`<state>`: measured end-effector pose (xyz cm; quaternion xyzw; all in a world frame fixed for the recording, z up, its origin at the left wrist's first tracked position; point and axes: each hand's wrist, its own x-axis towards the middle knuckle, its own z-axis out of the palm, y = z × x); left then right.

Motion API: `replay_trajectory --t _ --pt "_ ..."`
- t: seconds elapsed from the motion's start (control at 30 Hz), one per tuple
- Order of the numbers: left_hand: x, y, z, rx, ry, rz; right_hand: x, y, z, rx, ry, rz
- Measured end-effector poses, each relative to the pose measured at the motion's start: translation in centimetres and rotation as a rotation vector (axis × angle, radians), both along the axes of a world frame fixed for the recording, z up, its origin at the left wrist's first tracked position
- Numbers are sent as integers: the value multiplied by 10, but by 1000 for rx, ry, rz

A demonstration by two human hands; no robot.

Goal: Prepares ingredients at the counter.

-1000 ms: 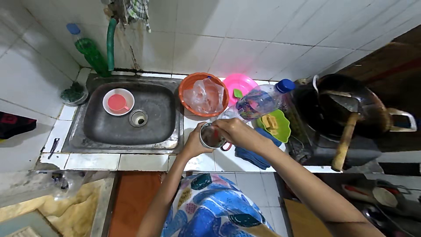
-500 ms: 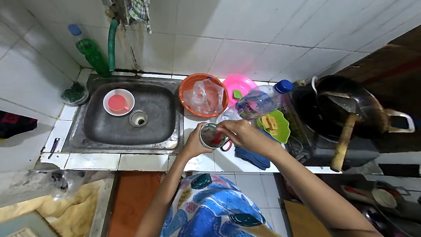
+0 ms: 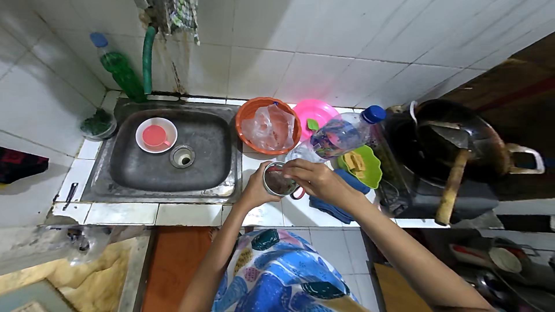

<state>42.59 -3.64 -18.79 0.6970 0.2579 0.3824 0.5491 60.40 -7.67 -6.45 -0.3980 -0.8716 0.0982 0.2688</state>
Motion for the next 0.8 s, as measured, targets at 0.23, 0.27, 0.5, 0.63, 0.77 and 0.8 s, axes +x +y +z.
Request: replay_trajectory --t 0.23,0.27,0.5,0.63,0.77,0.8 --pt "-1 -1 4 -23 42 -4 9 -19 2 81 3 -62" --pt "-1 -1 4 -22 41 -5 8 -24 2 138 -15 -112" --pt "-1 -2 6 5 34 12 2 -44 -16 384 -30 -220" --pt "-1 -1 8 -12 42 3 2 -48 -15 399 -43 -228" --pt "0 -1 6 -16 46 5 4 -47 -20 385 -16 -218" --pt "-1 -1 6 -23 42 0 4 -47 -20 381 -5 -217"
